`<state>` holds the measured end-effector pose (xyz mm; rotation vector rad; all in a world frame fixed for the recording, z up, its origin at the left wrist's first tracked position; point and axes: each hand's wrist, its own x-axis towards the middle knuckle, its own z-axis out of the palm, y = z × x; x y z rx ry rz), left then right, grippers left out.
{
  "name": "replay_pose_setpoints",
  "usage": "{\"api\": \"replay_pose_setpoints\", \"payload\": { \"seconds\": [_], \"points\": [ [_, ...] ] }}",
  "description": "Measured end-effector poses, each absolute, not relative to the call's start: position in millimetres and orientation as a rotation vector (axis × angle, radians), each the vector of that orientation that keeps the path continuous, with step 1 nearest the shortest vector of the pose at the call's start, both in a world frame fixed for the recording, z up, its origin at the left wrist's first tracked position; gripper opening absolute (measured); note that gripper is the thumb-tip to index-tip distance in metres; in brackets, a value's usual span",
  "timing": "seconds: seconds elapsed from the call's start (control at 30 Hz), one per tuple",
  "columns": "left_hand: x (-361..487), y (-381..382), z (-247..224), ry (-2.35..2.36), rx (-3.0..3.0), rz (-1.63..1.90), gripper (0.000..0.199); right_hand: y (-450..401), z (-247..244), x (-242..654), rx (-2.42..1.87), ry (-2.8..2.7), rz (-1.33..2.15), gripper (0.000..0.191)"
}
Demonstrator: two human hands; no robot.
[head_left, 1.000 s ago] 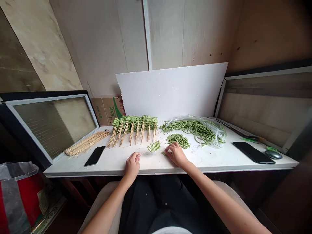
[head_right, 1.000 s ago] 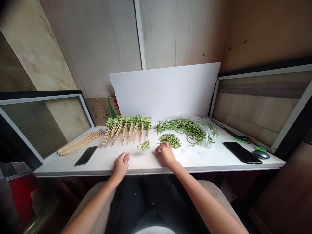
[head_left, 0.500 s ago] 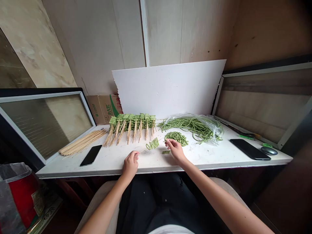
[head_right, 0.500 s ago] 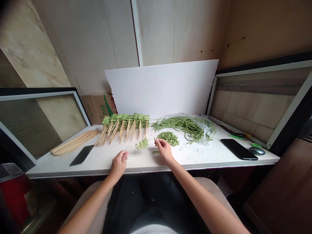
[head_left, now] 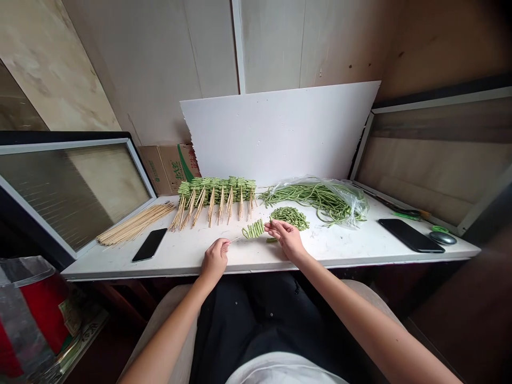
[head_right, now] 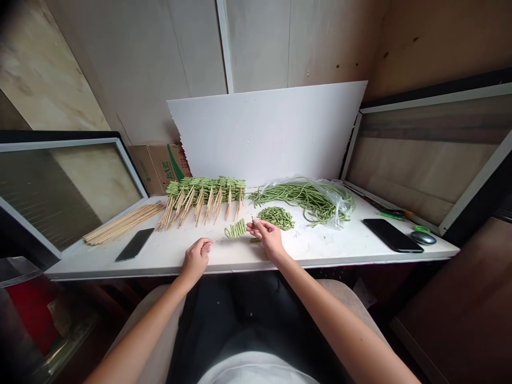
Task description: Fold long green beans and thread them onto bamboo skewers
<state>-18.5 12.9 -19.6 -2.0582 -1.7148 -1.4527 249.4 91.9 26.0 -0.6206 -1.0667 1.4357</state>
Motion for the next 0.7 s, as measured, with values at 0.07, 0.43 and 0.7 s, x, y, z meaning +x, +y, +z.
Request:
{"api": "replay_pose_setpoints", "payload": {
  "seconds": [0.07,0.43,0.7],
  "points": [
    [-18.6,12.7,-19.1,-1.708,-2.063,-1.461,0.023,91.9,26.7,249.3,-0.616,-1.047,1.453,0.042],
    [-16.7,12.1,-16.1,-1.717,-2.073,-1.490,0.024,89.2,28.4,248.0,-0.655,-1.046,1.435,0.040],
    [-16.0,11.8,-17.1,-1.684,-2.092,-1.503,0.023,87.4,28.2,248.9,-0.681,-1.115,1.388,0.038]
  ]
}}
